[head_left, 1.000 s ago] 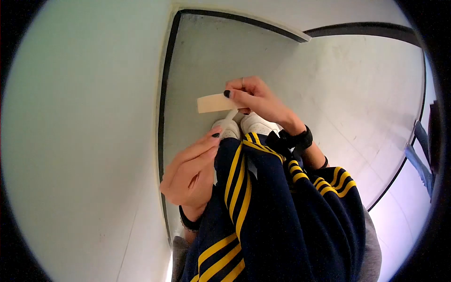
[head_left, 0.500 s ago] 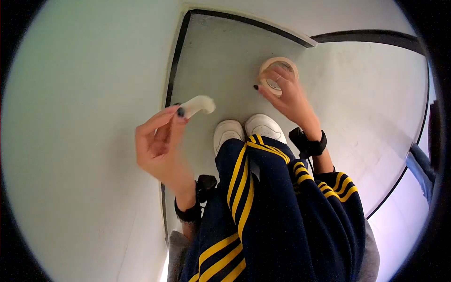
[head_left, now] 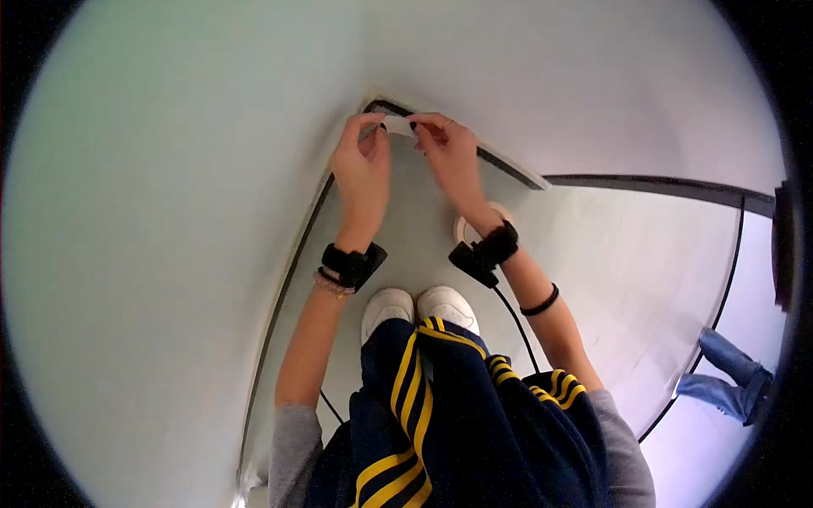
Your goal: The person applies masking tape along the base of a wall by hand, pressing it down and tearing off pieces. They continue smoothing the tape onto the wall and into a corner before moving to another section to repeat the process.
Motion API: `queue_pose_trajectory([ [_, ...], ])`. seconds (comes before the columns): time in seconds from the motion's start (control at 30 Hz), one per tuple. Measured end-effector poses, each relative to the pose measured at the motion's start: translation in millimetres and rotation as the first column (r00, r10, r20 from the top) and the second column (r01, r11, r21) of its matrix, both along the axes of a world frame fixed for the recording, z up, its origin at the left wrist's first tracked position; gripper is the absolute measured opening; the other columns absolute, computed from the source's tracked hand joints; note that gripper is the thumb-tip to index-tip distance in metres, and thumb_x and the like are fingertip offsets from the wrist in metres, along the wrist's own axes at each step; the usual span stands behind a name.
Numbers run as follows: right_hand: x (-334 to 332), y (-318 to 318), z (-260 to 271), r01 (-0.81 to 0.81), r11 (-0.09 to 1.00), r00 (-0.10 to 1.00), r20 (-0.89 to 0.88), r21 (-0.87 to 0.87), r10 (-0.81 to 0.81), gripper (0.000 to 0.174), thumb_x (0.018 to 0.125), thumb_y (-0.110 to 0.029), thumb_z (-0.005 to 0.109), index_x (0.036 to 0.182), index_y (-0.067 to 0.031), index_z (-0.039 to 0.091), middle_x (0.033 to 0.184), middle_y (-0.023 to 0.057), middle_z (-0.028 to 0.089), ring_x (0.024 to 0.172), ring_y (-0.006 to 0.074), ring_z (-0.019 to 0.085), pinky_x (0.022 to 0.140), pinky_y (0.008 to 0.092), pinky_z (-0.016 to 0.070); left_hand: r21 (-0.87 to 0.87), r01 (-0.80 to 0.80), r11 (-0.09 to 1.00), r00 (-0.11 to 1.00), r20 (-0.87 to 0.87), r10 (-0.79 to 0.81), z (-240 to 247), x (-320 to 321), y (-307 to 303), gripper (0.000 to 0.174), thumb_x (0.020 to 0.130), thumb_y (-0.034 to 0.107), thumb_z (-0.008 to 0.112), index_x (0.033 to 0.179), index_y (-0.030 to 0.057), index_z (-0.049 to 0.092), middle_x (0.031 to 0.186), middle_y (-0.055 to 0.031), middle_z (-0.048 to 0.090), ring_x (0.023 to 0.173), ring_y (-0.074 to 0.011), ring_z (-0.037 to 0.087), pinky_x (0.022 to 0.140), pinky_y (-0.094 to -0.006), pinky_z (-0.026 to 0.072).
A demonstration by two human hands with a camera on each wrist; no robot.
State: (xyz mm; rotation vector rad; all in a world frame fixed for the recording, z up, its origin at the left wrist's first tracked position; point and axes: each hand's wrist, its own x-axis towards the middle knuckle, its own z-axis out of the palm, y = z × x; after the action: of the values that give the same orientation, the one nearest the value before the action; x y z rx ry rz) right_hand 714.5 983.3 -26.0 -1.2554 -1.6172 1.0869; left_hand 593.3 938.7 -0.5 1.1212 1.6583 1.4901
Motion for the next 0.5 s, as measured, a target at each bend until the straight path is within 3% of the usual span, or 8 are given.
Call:
queue_pose_trajectory([
  [0.03,-5.1,12.4,-6.8,-0.005,1.0,1.0,0.002,0.011,0.005,0.011,0.087,-0.007,0.056,0.091,0.002,0.062,0.075,0.0102,0.063,0.061,0.0145,0.056,0.06,0.0277,0.0466,0.011,-0.005,1.0,1.0,0.002,0.005,-7.0,0.2,9.7,0.011,0.088,0.001,0.054,0.097,-0.0034,0.056,0.095,-0.0116,0.065,0.084,-0.0168,0.063,0.074,-0.0294,0.05],
  [0.1,-8.0,23.1,-16.0,0.034,0.978,0.977,0.198,0.207,-0.075,0.011,0.087,-0.007,0.057,0.093,-0.0002,0.063,0.08,0.0146,0.065,0.062,0.023,0.061,0.059,0.031,0.0484,0.06,-0.037,0.997,0.987,-0.153,0.046,-16.6,6.9,14.0,0.016,0.087,0.0,0.053,0.102,-0.0026,0.055,0.098,-0.0146,0.064,0.087,-0.0229,0.064,0.078,-0.0333,0.0495],
  [0.13,-2.7,23.1,-19.3,0.034,0.977,0.979,0.189,0.212,-0.075,0.011,0.087,-0.007,0.057,0.093,-0.0002,0.063,0.08,0.0146,0.065,0.062,0.023,0.061,0.059,0.031,0.0484,0.065,-0.038,0.997,0.986,-0.162,0.048,-19.3,17.3,11.3,0.016,0.087,0.0,0.053,0.102,-0.0026,0.055,0.098,-0.0146,0.064,0.087,-0.0229,0.064,0.078,-0.0333,0.0495],
  [0.2,-6.4,22.4,-18.2,0.007,0.904,0.956,0.262,0.427,-0.131,0.012,0.086,-0.01,0.058,0.095,-0.0039,0.062,0.084,0.0163,0.065,0.068,0.0317,0.063,0.059,0.0364,0.0499,0.088,-0.073,0.993,0.995,-0.059,0.078,-16.6,22.7,8.1,0.02,0.085,-0.001,0.056,0.104,-0.0026,0.055,0.106,-0.0135,0.061,0.095,-0.0211,0.061,0.079,-0.0299,0.0493],
  [0.33,-2.4,14.8,-23.5,0.074,0.951,0.939,0.299,0.302,-0.168,0.012,0.085,-0.011,0.059,0.096,-0.0072,0.061,0.083,0.0137,0.065,0.069,0.034,0.063,0.059,0.0404,0.05,0.063,-0.095,0.993,0.987,-0.121,0.102,-18.1,35.9,0.5,0.024,0.084,0.001,0.057,0.107,-0.0018,0.054,0.112,-0.015,0.058,0.099,-0.0227,0.059,0.081,-0.0312,0.0492],
  [0.4,4.4,17.4,-28.5,0.209,0.863,0.899,0.257,0.46,-0.355,0.01,0.083,-0.009,0.063,0.093,-0.0073,0.062,0.078,0.0092,0.066,0.059,0.0243,0.062,0.052,0.0331,0.0471,0.049,-0.054,0.997,0.914,-0.4,0.069,-11.9,39.0,-11.6,0.034,0.083,0.002,0.056,0.115,-0.0031,0.046,0.11,-0.0184,0.057,0.095,-0.0292,0.059,0.084,-0.0385,0.0476],
  [0.43,5.2,16.3,-24.2,0.204,0.866,0.901,0.259,0.456,-0.348,0.01,0.083,-0.009,0.063,0.093,-0.0073,0.062,0.078,0.0092,0.066,0.059,0.0243,0.062,0.052,0.0331,0.0471,0.044,-0.061,0.997,0.914,-0.399,0.073,-8.6,37.5,-18.9,0.034,0.083,0.002,0.056,0.115,-0.0031,0.046,0.11,-0.0184,0.057,0.095,-0.0292,0.059,0.084,-0.0385,0.0476],
  [0.5,4.4,19.2,-17.8,0.079,0.868,0.892,0.353,0.491,-0.281,0.01,0.083,-0.01,0.064,0.091,-0.0086,0.061,0.077,0.008,0.066,0.06,0.0232,0.063,0.052,0.0321,0.047,0.01,-0.051,0.999,0.993,-0.11,0.052,-6.4,32.5,-28.6,0.036,0.083,0.003,0.058,0.116,-0.0019,0.046,0.107,-0.0171,0.057,0.089,-0.0268,0.06,0.075,-0.0363,0.05],
])
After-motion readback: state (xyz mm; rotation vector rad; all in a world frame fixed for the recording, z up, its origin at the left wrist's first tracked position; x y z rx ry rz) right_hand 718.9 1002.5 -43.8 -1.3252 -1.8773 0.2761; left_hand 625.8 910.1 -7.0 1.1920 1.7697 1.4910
